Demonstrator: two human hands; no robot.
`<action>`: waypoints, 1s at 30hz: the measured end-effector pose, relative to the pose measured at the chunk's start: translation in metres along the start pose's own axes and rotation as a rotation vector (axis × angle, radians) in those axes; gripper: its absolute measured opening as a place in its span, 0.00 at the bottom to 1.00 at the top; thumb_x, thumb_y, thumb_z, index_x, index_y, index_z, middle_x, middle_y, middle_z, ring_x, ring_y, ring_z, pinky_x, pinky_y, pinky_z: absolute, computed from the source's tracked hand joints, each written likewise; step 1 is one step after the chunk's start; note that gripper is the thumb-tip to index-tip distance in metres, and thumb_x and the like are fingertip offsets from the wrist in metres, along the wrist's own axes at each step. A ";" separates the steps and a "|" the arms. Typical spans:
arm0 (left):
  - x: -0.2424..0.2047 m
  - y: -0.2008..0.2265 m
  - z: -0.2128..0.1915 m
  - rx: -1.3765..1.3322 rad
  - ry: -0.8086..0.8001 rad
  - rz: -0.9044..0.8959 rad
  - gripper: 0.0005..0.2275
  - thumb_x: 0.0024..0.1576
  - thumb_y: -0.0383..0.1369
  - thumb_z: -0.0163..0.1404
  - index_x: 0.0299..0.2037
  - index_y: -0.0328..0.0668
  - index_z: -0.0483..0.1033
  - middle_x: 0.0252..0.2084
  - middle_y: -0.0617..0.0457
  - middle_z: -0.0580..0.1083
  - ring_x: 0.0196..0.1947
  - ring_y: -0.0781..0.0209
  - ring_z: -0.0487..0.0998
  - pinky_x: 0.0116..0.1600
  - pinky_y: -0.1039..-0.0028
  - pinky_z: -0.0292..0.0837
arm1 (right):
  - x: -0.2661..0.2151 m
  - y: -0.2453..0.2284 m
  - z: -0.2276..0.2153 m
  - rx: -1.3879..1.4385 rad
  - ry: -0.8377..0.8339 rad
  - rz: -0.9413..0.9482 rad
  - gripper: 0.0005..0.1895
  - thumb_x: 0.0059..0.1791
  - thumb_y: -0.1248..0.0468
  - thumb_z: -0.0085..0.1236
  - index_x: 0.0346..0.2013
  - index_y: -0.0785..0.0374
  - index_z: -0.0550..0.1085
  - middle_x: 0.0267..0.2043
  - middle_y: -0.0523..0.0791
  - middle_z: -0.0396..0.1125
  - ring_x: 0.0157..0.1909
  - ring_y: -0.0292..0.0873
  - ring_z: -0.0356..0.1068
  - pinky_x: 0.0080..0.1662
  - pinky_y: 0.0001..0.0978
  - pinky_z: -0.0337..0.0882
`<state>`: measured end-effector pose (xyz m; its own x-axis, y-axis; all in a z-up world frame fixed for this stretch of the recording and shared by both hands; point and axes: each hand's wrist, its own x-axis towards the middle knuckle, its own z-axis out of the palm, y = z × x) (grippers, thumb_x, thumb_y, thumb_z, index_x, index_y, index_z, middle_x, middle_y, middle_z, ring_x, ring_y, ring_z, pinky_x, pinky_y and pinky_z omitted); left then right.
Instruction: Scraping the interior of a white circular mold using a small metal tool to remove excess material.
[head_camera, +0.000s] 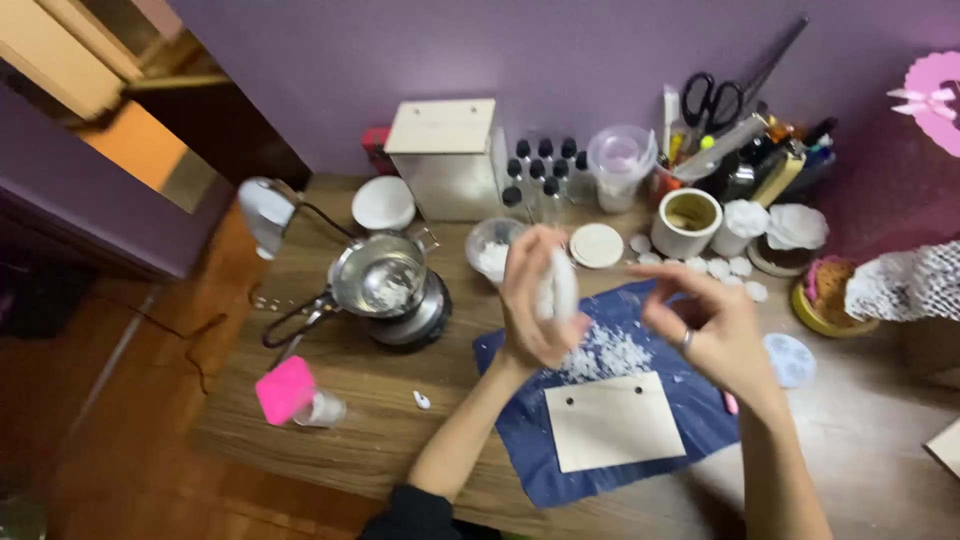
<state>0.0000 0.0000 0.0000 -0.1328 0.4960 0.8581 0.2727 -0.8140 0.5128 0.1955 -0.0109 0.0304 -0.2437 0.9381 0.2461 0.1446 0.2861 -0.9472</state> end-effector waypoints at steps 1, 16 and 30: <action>-0.001 0.002 -0.001 0.002 -0.005 0.010 0.36 0.40 0.52 0.53 0.58 0.40 0.62 0.48 0.43 0.67 0.50 0.47 0.69 0.51 0.61 0.70 | 0.003 0.007 0.008 0.005 0.005 -0.009 0.20 0.39 0.63 0.60 0.46 0.61 0.74 0.24 0.46 0.68 0.18 0.37 0.66 0.23 0.25 0.69; -0.019 -0.006 0.013 -0.292 -0.225 -0.665 0.29 0.56 0.52 0.37 0.58 0.37 0.62 0.55 0.40 0.68 0.58 0.50 0.65 0.56 0.63 0.64 | 0.017 0.018 0.025 -0.266 0.313 -0.205 0.07 0.49 0.58 0.57 0.34 0.56 0.78 0.24 0.47 0.68 0.28 0.42 0.66 0.35 0.32 0.66; -0.044 -0.028 0.046 -0.360 0.134 -0.940 0.29 0.62 0.49 0.33 0.19 0.30 0.72 0.04 0.54 0.57 0.05 0.62 0.68 0.14 0.84 0.56 | 0.026 0.056 0.041 -0.173 0.324 -0.174 0.25 0.52 0.54 0.46 0.11 0.54 0.71 0.08 0.38 0.61 0.15 0.33 0.56 0.25 0.23 0.60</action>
<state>0.0418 0.0148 -0.0535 -0.2572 0.9624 0.0871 -0.2979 -0.1647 0.9403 0.1577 0.0215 -0.0250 0.0321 0.8777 0.4781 0.2938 0.4489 -0.8439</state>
